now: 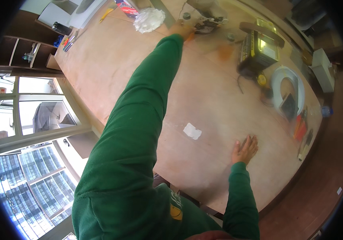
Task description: The person organizes and cleans a wooden workspace by picking up scraps, moving tools, and using a brush to sweep debris off the surface.
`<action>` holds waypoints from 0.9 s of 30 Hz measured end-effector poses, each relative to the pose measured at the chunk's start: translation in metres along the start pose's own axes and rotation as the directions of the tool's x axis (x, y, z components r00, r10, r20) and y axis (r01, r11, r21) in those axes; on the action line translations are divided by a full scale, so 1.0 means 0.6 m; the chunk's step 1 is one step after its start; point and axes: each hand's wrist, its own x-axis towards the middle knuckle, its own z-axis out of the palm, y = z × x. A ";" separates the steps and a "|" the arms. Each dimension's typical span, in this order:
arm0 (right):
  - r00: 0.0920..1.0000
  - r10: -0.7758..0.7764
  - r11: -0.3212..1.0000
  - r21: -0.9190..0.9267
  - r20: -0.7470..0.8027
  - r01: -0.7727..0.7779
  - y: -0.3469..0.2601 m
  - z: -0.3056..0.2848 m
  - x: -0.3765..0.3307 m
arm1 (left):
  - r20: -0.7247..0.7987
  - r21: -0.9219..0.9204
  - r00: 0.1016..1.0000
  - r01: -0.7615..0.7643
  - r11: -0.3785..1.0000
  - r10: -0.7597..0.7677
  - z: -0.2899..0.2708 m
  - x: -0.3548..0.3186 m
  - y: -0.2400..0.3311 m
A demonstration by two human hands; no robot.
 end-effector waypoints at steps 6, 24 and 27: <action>1.000 0.010 1.000 -0.018 -0.029 -0.011 -0.011 0.004 -0.001 | -0.165 -0.130 0.984 -0.090 0.987 0.068 -0.012 -0.049 -0.014; 0.990 -0.060 0.997 -0.047 -0.124 0.054 -0.012 0.019 -0.038 | 0.647 -0.069 0.759 0.158 0.985 -0.076 -0.297 -0.966 -0.050; 1.000 -0.028 0.997 -0.065 0.002 0.028 0.010 0.027 -0.029 | 0.362 0.051 0.864 -0.393 0.918 0.350 -0.285 -1.060 -0.179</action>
